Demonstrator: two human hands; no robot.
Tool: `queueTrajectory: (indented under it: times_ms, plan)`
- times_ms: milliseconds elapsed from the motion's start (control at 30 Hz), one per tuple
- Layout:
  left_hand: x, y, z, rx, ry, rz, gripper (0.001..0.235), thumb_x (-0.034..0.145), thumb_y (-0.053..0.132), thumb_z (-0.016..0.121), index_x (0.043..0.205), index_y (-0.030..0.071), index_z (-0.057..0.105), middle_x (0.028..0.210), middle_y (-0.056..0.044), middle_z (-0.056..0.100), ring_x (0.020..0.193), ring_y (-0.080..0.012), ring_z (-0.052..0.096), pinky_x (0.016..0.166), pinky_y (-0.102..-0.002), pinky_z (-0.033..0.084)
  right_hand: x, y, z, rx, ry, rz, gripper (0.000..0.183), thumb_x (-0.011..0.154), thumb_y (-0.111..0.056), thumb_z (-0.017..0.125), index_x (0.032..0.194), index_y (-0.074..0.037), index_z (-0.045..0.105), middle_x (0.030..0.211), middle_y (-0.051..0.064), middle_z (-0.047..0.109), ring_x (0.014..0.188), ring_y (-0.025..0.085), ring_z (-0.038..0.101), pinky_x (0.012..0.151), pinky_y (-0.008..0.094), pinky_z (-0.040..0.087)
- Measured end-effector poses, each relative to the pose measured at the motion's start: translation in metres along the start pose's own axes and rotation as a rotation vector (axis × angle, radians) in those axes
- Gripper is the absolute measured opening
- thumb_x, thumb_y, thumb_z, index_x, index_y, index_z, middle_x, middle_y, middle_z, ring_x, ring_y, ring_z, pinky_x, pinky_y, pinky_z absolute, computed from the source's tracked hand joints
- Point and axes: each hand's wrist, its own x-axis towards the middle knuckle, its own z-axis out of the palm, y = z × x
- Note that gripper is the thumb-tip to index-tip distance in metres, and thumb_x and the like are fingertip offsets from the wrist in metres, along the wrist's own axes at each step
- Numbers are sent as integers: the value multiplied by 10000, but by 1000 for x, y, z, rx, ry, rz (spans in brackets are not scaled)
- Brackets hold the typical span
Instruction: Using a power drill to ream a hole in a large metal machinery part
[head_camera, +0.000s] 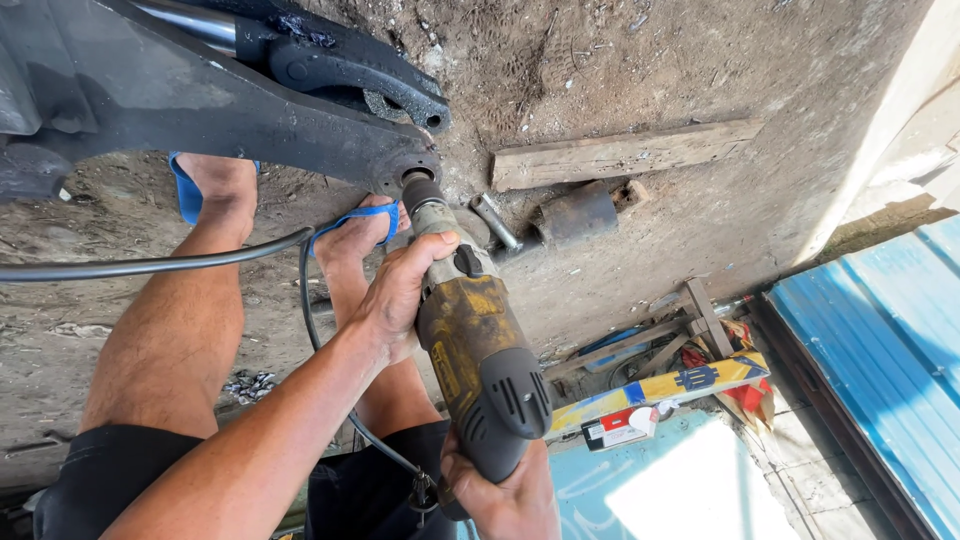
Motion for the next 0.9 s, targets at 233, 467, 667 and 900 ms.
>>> queueTrajectory:
  times_ms: [233,467,667,900]
  plan:
    - [-2,-2,-1,-45,-29,22,219,896,254,648,907,35,649,796,-134,694,661,-237,666,624,-377,549,-7,3,3,-23,101,147,393,615,-167,845,1006,-187,809,902,-12,839,854,103,757,798,278,581]
    - [-3,-3,-3,-23,0,20,231,878,266,666,896,35,653,786,-126,691,657,-235,659,626,-373,540,-12,-5,5,-6,128,162,487,604,-164,855,1082,-223,782,927,-29,842,894,88,753,846,256,566]
    - [-4,-1,0,-40,28,3,185,878,251,662,915,69,657,806,-104,690,683,-221,655,643,-363,528,-19,-39,9,33,127,111,431,603,-160,839,1030,-211,805,901,-29,852,865,90,764,827,253,575]
    - [-7,-1,0,-52,-7,-16,174,901,258,643,935,87,636,830,-94,685,706,-214,653,667,-356,527,-23,-51,6,40,104,99,370,603,-155,820,970,-198,831,870,-30,864,832,94,776,804,250,586]
